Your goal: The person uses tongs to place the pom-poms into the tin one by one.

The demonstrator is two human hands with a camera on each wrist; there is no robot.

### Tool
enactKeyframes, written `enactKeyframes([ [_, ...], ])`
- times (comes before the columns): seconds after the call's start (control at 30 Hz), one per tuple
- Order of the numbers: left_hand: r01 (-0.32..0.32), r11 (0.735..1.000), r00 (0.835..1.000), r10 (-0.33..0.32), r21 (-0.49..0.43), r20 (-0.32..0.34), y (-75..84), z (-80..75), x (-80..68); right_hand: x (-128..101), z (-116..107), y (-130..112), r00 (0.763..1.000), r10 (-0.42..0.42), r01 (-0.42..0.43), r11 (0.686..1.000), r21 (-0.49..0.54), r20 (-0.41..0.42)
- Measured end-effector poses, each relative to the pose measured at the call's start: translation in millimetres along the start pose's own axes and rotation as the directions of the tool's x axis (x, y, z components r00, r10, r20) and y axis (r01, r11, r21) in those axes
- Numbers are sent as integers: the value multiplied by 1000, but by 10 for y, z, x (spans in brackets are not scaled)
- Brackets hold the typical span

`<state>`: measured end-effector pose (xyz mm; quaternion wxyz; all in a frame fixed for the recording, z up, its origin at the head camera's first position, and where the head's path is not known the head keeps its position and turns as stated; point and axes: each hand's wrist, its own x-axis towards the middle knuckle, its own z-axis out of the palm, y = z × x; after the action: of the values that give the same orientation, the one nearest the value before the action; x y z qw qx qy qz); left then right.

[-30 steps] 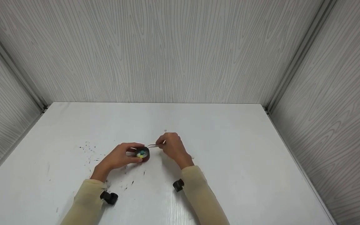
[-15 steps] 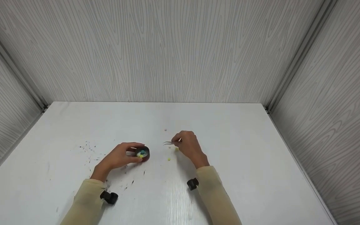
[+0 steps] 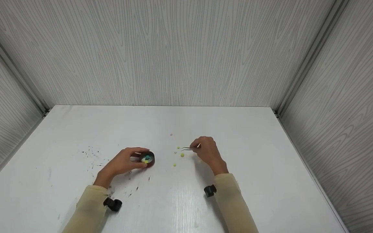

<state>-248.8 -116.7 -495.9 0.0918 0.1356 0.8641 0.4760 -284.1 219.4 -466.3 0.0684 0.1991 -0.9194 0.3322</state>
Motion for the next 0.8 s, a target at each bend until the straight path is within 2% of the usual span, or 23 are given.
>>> enactKeyframes([
  [0.6, 10, 1000, 1000, -10, 13, 1, 18, 2, -12, -32, -7, 79, 1000, 26, -26, 999, -24, 5],
  [0.8, -12, 1000, 1000, 12, -12, -1, -4, -5, -16, -23, 12, 80, 1000, 17, -17, 1000, -18, 11],
])
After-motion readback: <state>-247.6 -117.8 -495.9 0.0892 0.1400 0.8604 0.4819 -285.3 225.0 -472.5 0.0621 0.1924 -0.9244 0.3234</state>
